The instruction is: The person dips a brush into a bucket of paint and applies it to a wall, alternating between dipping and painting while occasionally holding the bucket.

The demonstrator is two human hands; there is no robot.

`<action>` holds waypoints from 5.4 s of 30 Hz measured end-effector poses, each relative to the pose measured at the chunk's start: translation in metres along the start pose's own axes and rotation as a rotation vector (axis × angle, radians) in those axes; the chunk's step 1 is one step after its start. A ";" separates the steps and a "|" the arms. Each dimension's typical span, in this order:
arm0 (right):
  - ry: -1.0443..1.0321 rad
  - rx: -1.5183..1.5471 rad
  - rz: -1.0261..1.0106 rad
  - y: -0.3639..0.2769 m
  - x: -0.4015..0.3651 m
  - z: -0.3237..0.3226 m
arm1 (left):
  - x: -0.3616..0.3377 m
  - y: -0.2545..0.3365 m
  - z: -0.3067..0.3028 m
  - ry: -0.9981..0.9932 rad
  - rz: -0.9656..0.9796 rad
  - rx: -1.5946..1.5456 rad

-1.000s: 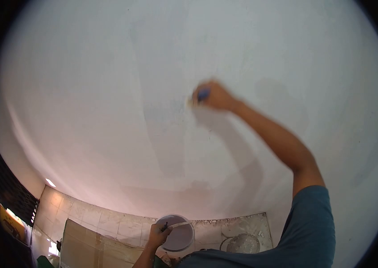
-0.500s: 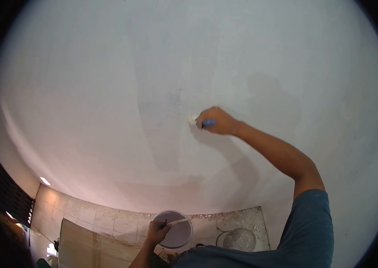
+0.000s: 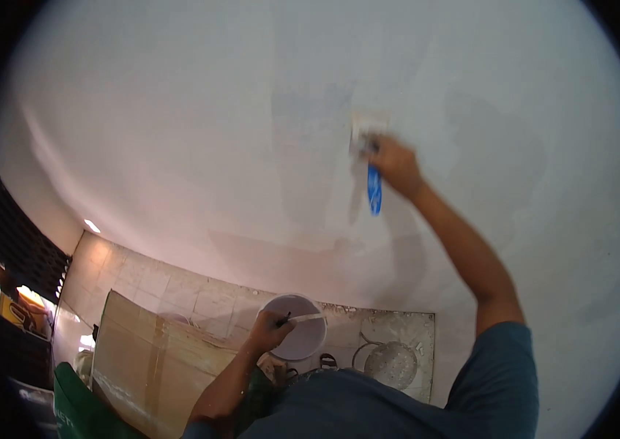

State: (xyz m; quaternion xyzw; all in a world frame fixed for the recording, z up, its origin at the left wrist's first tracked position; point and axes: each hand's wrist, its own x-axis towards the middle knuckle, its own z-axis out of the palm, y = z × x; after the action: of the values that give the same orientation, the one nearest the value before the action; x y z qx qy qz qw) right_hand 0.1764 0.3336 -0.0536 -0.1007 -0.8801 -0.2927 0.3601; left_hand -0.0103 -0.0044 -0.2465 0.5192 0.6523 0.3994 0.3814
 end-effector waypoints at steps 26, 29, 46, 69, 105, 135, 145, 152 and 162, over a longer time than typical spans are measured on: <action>0.034 0.220 0.127 -0.081 -0.081 0.086 | 0.001 -0.015 0.004 0.044 0.073 0.031; -0.036 0.270 0.180 -0.113 -0.132 0.120 | -0.003 -0.005 0.004 0.050 0.058 0.007; 0.428 0.015 0.119 0.015 0.019 -0.031 | 0.003 -0.002 -0.002 -0.030 0.146 0.086; -0.148 0.648 0.433 -0.144 -0.174 0.159 | 0.006 0.009 -0.003 -0.041 0.068 0.086; 0.423 0.190 0.260 -0.049 0.000 0.027 | 0.008 0.008 -0.005 -0.071 0.106 -0.003; 0.430 0.335 0.153 -0.056 -0.028 0.050 | 0.011 0.002 -0.002 -0.105 0.104 0.086; 0.100 0.300 0.293 -0.131 -0.119 0.144 | 0.012 0.010 -0.006 -0.193 -0.052 0.127; -0.121 0.500 0.448 -0.181 -0.177 0.191 | 0.011 0.002 -0.003 -0.199 -0.007 0.172; -0.141 0.592 0.399 -0.110 -0.108 0.118 | 0.009 0.004 -0.003 -0.180 0.064 0.138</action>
State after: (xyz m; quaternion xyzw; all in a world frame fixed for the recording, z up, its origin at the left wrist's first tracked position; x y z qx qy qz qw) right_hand 0.1439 0.3175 -0.2445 -0.1818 -0.9123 0.0585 0.3622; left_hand -0.0128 0.0044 -0.2421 0.5984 0.6244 0.3175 0.3888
